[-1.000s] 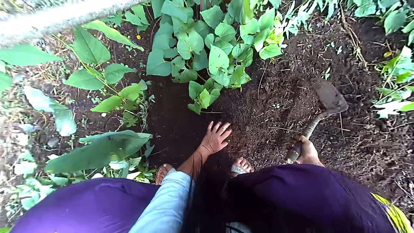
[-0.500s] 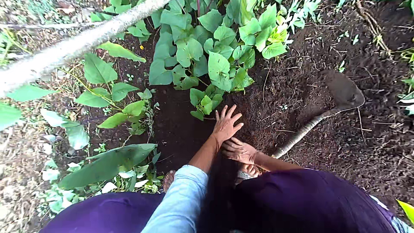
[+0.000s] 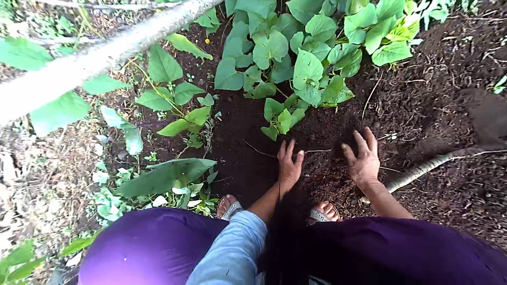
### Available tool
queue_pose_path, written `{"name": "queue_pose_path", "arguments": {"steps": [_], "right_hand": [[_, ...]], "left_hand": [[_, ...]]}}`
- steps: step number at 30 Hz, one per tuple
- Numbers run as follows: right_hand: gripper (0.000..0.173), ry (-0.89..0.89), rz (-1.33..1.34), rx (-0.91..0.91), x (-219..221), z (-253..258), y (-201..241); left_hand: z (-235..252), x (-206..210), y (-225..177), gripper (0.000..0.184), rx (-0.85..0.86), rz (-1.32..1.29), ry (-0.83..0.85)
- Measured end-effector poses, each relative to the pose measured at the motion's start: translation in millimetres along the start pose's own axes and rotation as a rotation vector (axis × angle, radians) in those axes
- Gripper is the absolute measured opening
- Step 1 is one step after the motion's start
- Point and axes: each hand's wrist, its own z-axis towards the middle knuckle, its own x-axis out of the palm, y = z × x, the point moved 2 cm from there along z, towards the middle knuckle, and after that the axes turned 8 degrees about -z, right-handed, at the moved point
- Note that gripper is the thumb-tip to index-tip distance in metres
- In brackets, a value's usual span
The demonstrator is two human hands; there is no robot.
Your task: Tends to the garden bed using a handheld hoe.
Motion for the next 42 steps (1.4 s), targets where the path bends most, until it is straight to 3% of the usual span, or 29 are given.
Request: {"name": "queue_pose_path", "arguments": {"steps": [3, 6, 8, 9, 10, 13, 16, 19, 23, 25, 27, 30, 32, 34, 39, 42], "right_hand": [[0.053, -0.18, 0.028, 0.123, -29, -23, -17], [0.056, -0.287, 0.058, 0.588, -57, -65, -42], [0.066, -0.177, 0.093, 0.923, -61, -93, -55], [0.068, -0.093, 0.113, 1.006, -56, -102, -61], [0.067, -0.024, 0.137, 1.029, -48, -106, -63], [0.059, 0.017, 0.111, 0.97, -26, -100, -68], [0.062, 0.089, -0.026, 0.997, -15, -78, -70], [0.059, 0.154, -0.038, 1.049, -12, -62, -70], [0.058, 0.209, 0.013, 1.124, -15, -54, -64], [0.057, 0.248, 0.078, 1.126, -17, -48, -67], [0.058, 0.243, 0.199, 1.123, -23, -47, -75], [0.054, 0.071, 0.547, 1.187, -59, -31, -59], [0.057, -0.044, 0.729, 1.25, -105, -17, -31], [0.059, -0.087, 0.825, 1.289, -152, -5, -11], [0.057, 0.13, 0.538, 1.236, -241, -34, 23], [0.045, 0.241, 0.471, 1.178, -271, -84, 29]], "left_hand": [[12, -23, 1, 0.046, 0.077, 0.166, -0.059], [22, -81, 47, 0.053, -0.319, 0.439, -0.289], [18, -106, 83, 0.061, -0.618, 0.46, -0.328], [15, -106, 94, 0.063, -0.7, 0.451, -0.3], [13, -97, 95, 0.064, -0.694, 0.438, -0.263], [10, -43, 60, 0.061, -0.444, 0.301, -0.176], [25, -16, 11, 0.058, -0.278, 0.156, -0.236], [59, -36, -28, 0.063, -0.325, 0.134, -0.154], [108, -100, -57, 0.046, -0.395, 0.352, 0.245], [123, -127, -74, 0.037, -0.386, 0.645, 0.44], [105, -143, -91, 0.034, -0.43, 0.88, 0.597], [46, -159, -95, 0.032, -0.382, 0.928, 0.71], [-1, -172, -80, 0.031, -0.293, 0.802, 0.675], [-42, -186, -99, 0.033, -0.333, 0.744, 0.633], [-105, -208, -190, 0.038, -0.391, 0.705, 0.532], [-129, -227, -233, 0.039, -0.28, 0.843, 0.506]]}}
